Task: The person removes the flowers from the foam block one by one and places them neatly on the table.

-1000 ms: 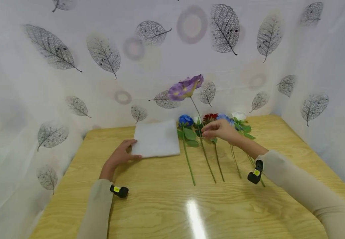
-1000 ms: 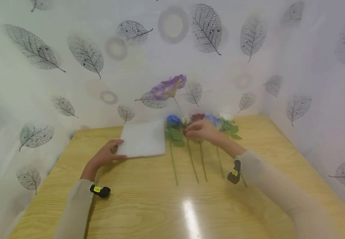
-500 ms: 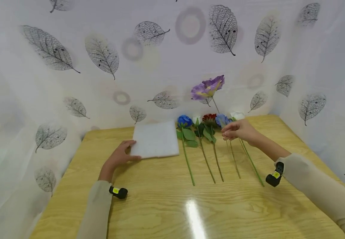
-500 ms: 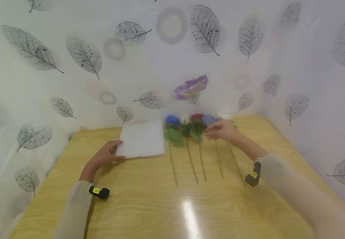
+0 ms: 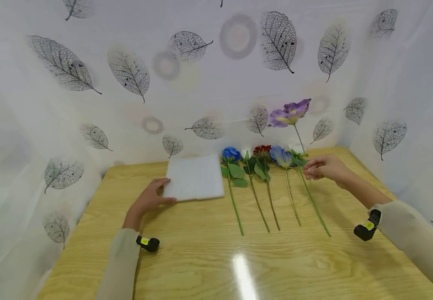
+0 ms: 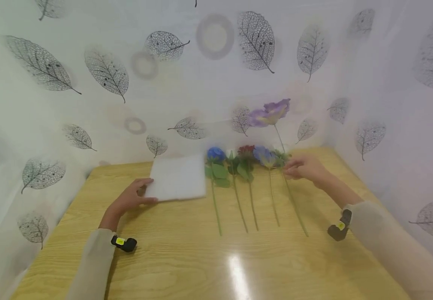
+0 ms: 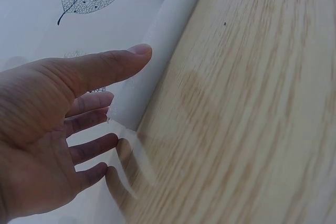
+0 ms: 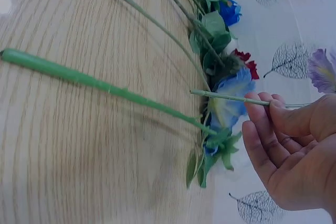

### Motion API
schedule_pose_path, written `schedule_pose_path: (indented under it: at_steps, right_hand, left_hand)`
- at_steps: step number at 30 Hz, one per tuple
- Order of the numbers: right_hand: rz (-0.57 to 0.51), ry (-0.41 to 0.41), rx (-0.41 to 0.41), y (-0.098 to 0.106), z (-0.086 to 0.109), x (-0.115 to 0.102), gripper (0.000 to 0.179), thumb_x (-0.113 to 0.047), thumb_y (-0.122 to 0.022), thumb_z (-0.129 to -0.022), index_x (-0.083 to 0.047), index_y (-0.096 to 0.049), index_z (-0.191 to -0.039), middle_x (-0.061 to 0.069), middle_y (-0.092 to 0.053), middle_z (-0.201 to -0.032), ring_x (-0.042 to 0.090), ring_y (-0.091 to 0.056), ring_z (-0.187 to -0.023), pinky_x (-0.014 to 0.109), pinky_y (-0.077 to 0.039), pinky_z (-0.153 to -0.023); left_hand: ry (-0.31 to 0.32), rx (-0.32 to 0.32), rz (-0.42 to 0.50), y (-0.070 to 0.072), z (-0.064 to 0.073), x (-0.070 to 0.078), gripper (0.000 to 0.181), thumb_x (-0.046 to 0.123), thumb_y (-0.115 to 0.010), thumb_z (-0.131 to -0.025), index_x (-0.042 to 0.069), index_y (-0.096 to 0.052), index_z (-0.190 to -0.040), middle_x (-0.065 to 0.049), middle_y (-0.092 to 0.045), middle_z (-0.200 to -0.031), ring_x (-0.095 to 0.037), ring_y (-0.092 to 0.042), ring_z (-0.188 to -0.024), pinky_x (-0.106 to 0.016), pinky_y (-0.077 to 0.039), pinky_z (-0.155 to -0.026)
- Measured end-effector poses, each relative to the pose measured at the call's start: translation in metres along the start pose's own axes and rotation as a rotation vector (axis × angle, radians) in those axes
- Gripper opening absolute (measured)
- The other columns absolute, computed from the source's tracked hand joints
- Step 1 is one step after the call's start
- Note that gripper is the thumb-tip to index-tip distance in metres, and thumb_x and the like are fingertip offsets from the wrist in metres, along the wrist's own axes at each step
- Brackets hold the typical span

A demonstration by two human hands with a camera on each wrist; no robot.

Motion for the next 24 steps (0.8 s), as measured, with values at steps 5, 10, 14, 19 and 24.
schedule_pose_path:
  at_steps: [5, 10, 14, 19, 24]
  right_hand:
    - [0.014, -0.022, -0.005, 0.012, 0.005, 0.008, 0.037, -0.002, -0.057, -0.102, 0.022, -0.053, -0.13, 0.014, -0.077, -0.105, 0.006, -0.075, -0.083, 0.033, -0.063, -0.079]
    - [0.01, -0.043, -0.015, 0.02, 0.009, 0.016, 0.041, -0.002, -0.055, -0.103, 0.023, -0.049, -0.134, 0.012, -0.077, -0.104, 0.005, -0.075, -0.084, 0.034, -0.063, -0.08]
    - [-0.003, -0.068, -0.037, 0.026, 0.01, 0.024, 0.043, -0.003, -0.054, -0.104, 0.024, -0.046, -0.136, 0.008, -0.077, -0.104, 0.004, -0.075, -0.085, 0.033, -0.063, -0.082]
    - [0.013, -0.088, -0.063, 0.036, 0.01, 0.036, 0.043, -0.004, -0.055, -0.104, 0.023, -0.046, -0.136, 0.007, -0.076, -0.105, 0.004, -0.075, -0.087, 0.034, -0.063, -0.083]
    - [0.02, -0.117, -0.066, 0.044, 0.009, 0.046, 0.044, -0.006, -0.057, -0.103, 0.023, -0.047, -0.135, 0.0, -0.077, -0.1, 0.004, -0.074, -0.085, 0.033, -0.063, -0.082]
  left_hand:
    - [0.001, -0.003, -0.006, 0.001, 0.0, 0.0, 0.092, 0.038, -0.083, -0.085, 0.003, -0.036, -0.157, -0.024, -0.027, -0.164, -0.047, -0.021, -0.153, -0.062, -0.019, -0.125]
    - [-0.007, 0.0, -0.011, 0.001, 0.0, 0.002, 0.091, 0.036, -0.083, -0.086, 0.002, -0.037, -0.156, -0.025, -0.028, -0.163, -0.047, -0.022, -0.152, -0.062, -0.019, -0.124]
    - [-0.011, 0.0, -0.008, 0.0, 0.0, 0.003, 0.091, 0.037, -0.083, -0.086, 0.002, -0.037, -0.156, -0.025, -0.029, -0.163, -0.047, -0.022, -0.152, -0.062, -0.02, -0.124]
    - [-0.01, -0.001, -0.005, -0.001, 0.0, 0.002, 0.091, 0.037, -0.083, -0.086, 0.002, -0.037, -0.157, -0.024, -0.029, -0.163, -0.047, -0.022, -0.152, -0.062, -0.02, -0.125]
    - [-0.009, 0.001, -0.008, 0.0, 0.0, 0.002, 0.091, 0.036, -0.083, -0.087, 0.002, -0.036, -0.157, -0.024, -0.028, -0.163, -0.047, -0.022, -0.152, -0.061, -0.02, -0.125]
Point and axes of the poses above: each hand's wrist, its own z-axis away from the middle knuckle, its own y-axis out of the back of the hand, x = y × z, the point moved 1 cm from there along -z, towards the middle knuckle
